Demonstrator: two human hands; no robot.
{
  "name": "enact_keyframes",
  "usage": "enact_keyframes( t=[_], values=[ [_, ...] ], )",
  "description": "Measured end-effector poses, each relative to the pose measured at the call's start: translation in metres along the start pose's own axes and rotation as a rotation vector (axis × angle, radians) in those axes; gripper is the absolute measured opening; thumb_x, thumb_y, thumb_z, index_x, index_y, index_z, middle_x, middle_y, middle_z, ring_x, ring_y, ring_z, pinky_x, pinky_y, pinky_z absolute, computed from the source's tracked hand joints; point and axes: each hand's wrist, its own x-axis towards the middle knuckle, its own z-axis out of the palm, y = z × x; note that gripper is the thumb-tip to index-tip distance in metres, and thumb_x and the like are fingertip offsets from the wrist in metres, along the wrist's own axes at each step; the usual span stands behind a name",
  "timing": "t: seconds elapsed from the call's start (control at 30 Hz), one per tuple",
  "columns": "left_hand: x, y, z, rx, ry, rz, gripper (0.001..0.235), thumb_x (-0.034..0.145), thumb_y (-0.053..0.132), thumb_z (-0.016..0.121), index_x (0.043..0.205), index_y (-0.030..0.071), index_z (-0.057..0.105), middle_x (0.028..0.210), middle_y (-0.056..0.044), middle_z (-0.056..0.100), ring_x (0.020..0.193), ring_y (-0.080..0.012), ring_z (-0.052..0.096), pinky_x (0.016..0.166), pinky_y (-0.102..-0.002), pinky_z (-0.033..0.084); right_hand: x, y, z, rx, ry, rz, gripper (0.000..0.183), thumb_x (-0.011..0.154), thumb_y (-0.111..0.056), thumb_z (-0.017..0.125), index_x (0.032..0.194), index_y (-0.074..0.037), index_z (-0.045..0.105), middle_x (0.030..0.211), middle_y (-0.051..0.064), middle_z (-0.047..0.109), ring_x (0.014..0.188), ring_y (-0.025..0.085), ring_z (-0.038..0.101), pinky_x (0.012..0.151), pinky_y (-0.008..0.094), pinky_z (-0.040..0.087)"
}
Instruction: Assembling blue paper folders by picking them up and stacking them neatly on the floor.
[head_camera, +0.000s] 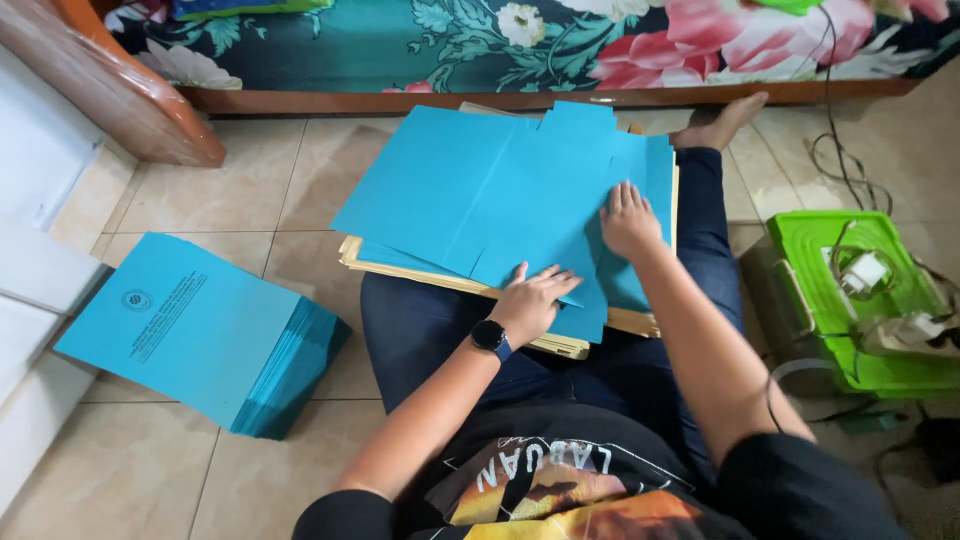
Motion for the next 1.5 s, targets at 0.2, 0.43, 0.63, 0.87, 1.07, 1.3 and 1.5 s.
enact_keyframes(
  t=[0.2, 0.43, 0.63, 0.87, 1.07, 1.3, 1.5],
  values=[
    [-0.009, 0.011, -0.046, -0.151, 0.198, -0.029, 0.041, 0.109, 0.015, 0.044, 0.138, 0.039, 0.061, 0.139, 0.008, 0.067, 0.135, -0.0236, 0.059, 0.113, -0.068, 0.036, -0.041, 0.025, -0.015, 0.409, 0.078, -0.001, 0.029, 0.104, -0.028, 0.046, 0.116, -0.012, 0.067, 0.117, 0.015, 0.072, 0.111, 0.039, 0.069, 0.092, 0.053, 0.056],
    [-0.061, 0.031, -0.137, -0.853, 0.373, 0.029, 0.019, 0.101, 0.009, 0.062, 0.111, 0.012, 0.078, 0.101, -0.009, 0.078, 0.107, -0.0182, 0.066, 0.098, -0.047, 0.055, -0.097, 0.016, -0.076, 0.894, 0.587, 0.217, 0.063, 0.086, 0.013, 0.054, 0.147, 0.000, 0.054, 0.142, 0.026, 0.056, 0.134, 0.041, 0.051, 0.117, 0.052, 0.041],
    [-0.070, 0.027, -0.176, -0.902, 0.664, -0.097, 0.018, 0.104, 0.013, 0.062, 0.091, 0.009, 0.073, 0.067, 0.008, 0.059, 0.068, -0.0008, 0.045, 0.062, -0.020, 0.046, -0.093, -0.002, -0.129, 1.466, 0.576, 0.138, 0.034, 0.098, 0.003, 0.057, 0.130, -0.005, 0.064, 0.107, 0.007, 0.063, 0.103, 0.017, 0.057, 0.098, 0.039, 0.044],
    [-0.027, -0.037, -0.145, -0.708, 1.097, -0.569, 0.020, 0.102, 0.020, 0.064, 0.119, 0.011, 0.070, 0.104, -0.012, 0.077, 0.098, -0.0175, 0.070, 0.086, -0.039, 0.055, -0.068, -0.002, -0.085, 0.769, 0.297, 0.240, 0.044, 0.103, -0.032, 0.068, 0.131, 0.002, 0.063, 0.109, 0.032, 0.068, 0.105, 0.055, 0.063, 0.086, 0.064, 0.051],
    [0.008, -0.089, -0.078, -0.128, 0.941, -0.836, 0.090, 0.089, 0.004, 0.068, 0.162, 0.002, 0.015, 0.124, -0.032, 0.059, 0.115, -0.0506, 0.060, 0.102, -0.059, 0.045, -0.040, -0.013, -0.018, 0.157, 0.317, 0.194, 0.050, 0.090, -0.034, 0.074, 0.134, -0.013, 0.067, 0.103, 0.012, 0.072, 0.100, 0.034, 0.070, 0.087, 0.045, 0.056],
    [0.005, -0.060, -0.091, 0.201, 0.030, -0.678, 0.083, 0.092, 0.073, 0.045, 0.159, 0.026, 0.039, 0.169, -0.025, 0.017, 0.158, -0.0449, 0.005, 0.121, -0.069, 0.006, -0.040, -0.035, -0.021, 0.002, 0.204, 0.112, 0.036, 0.099, -0.029, 0.059, 0.132, -0.017, 0.071, 0.153, 0.018, 0.052, 0.152, 0.042, 0.032, 0.116, 0.054, 0.033],
    [0.010, -0.070, -0.068, 0.290, -0.056, -0.718, 0.071, 0.101, 0.063, 0.026, 0.163, 0.030, 0.023, 0.171, -0.019, 0.009, 0.159, -0.0406, 0.003, 0.121, -0.070, -0.002, -0.032, -0.143, -0.076, 0.378, 0.035, -0.550, 0.063, 0.094, -0.034, 0.057, 0.143, 0.004, 0.051, 0.145, 0.033, 0.054, 0.141, 0.051, 0.046, 0.113, 0.061, 0.038]
  ],
)
